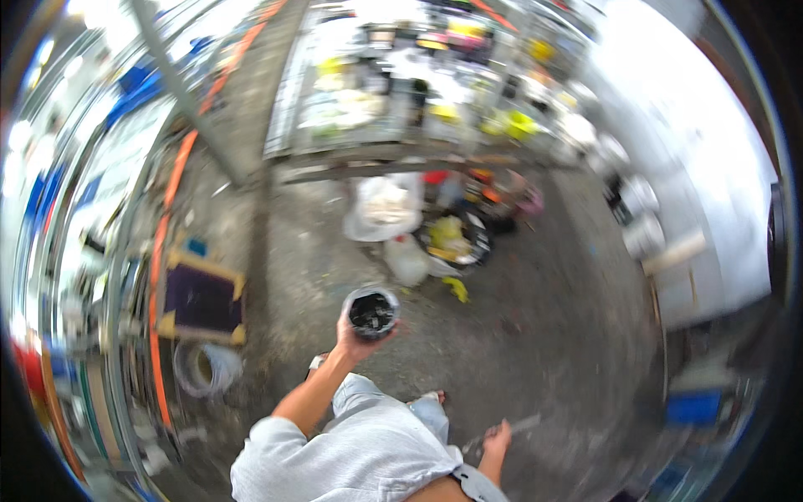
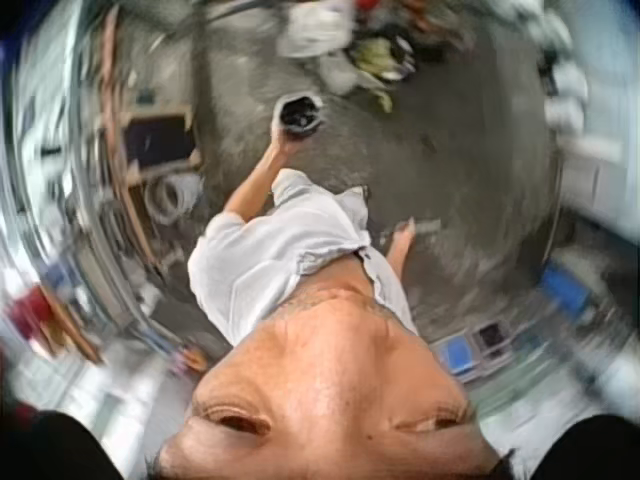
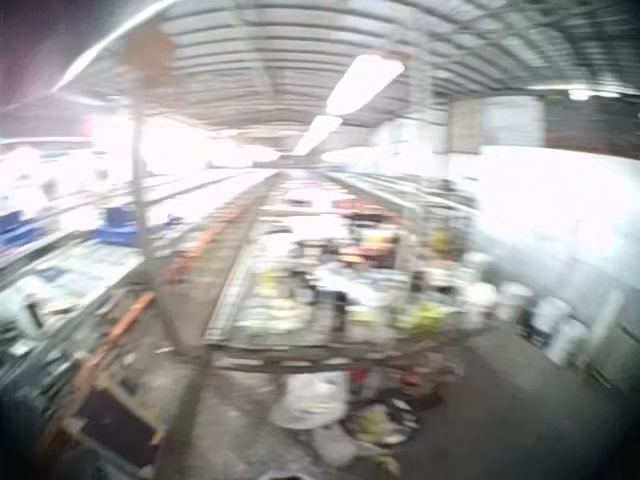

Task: The person mixes black ink in a container, pours it onto a screen printing frame, and uses a squeegee to apply the ink onto a blue t-shirt. After printing, the person uses a heat gun to dry the design on the shirt.

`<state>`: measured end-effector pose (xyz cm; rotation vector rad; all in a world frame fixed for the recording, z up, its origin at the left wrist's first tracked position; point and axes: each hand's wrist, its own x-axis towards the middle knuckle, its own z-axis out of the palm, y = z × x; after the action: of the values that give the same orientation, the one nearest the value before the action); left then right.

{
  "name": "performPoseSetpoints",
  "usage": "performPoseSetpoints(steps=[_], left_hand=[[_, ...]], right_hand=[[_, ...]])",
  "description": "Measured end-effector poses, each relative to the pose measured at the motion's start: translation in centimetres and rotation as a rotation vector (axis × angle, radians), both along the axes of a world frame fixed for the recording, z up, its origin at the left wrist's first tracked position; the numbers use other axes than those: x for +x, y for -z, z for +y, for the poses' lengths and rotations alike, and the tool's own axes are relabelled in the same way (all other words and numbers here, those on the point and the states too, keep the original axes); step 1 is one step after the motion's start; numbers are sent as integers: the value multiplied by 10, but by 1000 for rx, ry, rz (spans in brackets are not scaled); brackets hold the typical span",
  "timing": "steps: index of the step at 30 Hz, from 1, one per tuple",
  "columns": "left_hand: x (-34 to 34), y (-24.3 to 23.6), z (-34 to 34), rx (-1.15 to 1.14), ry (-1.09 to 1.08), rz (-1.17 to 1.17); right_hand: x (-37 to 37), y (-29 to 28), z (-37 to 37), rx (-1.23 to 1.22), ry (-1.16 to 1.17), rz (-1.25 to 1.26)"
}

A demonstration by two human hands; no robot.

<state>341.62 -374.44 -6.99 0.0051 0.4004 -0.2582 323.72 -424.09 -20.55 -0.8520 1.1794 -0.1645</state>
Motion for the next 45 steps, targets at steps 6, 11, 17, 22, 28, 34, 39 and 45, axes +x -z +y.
performPoseSetpoints(steps=[6,11,17,22,28,34,39,45], left_hand=[[52,6,-183,-1,38,129],[139,3,-284,30,127,148],[303,43,-412,62,219,141],[447,32,-565,-29,366,37],[617,-33,-729,-186,535,-95],[814,-20,-843,-117,585,-19],[968,-23,-848,-98,351,-9],[1156,-4,-836,-169,-20,-37]], right_hand=[[130,-85,-39,-102,-135,-67],[201,-73,-136,-141,-233,-97],[253,-8,-302,-138,14,173],[257,24,-413,-62,176,748],[411,16,-463,33,53,697],[661,51,-562,13,-171,639],[939,35,-686,-205,-397,508],[1356,-33,-772,-631,-744,112]])
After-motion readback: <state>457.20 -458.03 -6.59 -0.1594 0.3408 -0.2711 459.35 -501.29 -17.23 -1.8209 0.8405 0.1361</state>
